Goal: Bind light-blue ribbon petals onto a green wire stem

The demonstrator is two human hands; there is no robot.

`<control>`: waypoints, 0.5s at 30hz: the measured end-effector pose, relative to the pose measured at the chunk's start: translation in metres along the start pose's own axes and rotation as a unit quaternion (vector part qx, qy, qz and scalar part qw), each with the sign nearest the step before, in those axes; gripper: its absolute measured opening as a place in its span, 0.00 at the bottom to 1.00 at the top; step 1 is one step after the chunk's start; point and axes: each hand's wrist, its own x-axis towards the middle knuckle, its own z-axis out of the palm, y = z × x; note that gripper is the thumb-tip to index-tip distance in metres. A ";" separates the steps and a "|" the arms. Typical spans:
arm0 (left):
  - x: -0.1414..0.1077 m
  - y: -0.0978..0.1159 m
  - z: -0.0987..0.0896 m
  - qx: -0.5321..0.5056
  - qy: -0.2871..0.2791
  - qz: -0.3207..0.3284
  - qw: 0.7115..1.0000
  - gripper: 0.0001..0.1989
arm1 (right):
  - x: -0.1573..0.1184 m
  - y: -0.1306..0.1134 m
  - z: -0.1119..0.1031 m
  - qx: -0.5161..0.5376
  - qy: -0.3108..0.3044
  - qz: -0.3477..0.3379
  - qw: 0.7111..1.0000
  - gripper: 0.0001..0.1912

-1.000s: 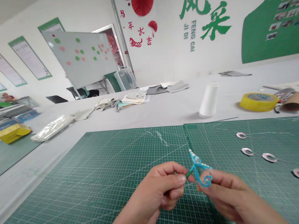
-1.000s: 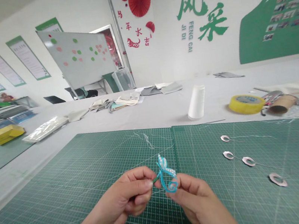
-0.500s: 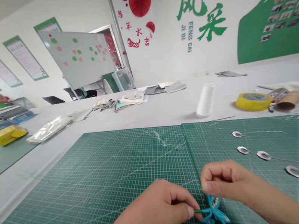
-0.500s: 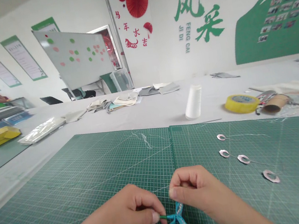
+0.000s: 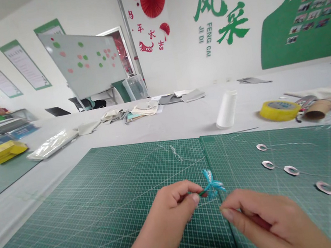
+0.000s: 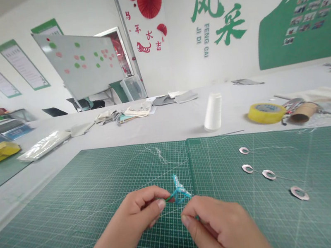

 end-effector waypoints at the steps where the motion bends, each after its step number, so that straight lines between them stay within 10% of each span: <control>1: 0.001 0.000 0.000 -0.030 -0.005 -0.003 1.000 0.09 | 0.001 -0.001 0.000 0.011 0.006 0.013 1.000 0.15; 15: -0.001 0.007 -0.002 -0.204 -0.045 -0.040 0.977 0.06 | 0.008 0.012 0.018 0.328 -0.016 0.161 0.931 0.16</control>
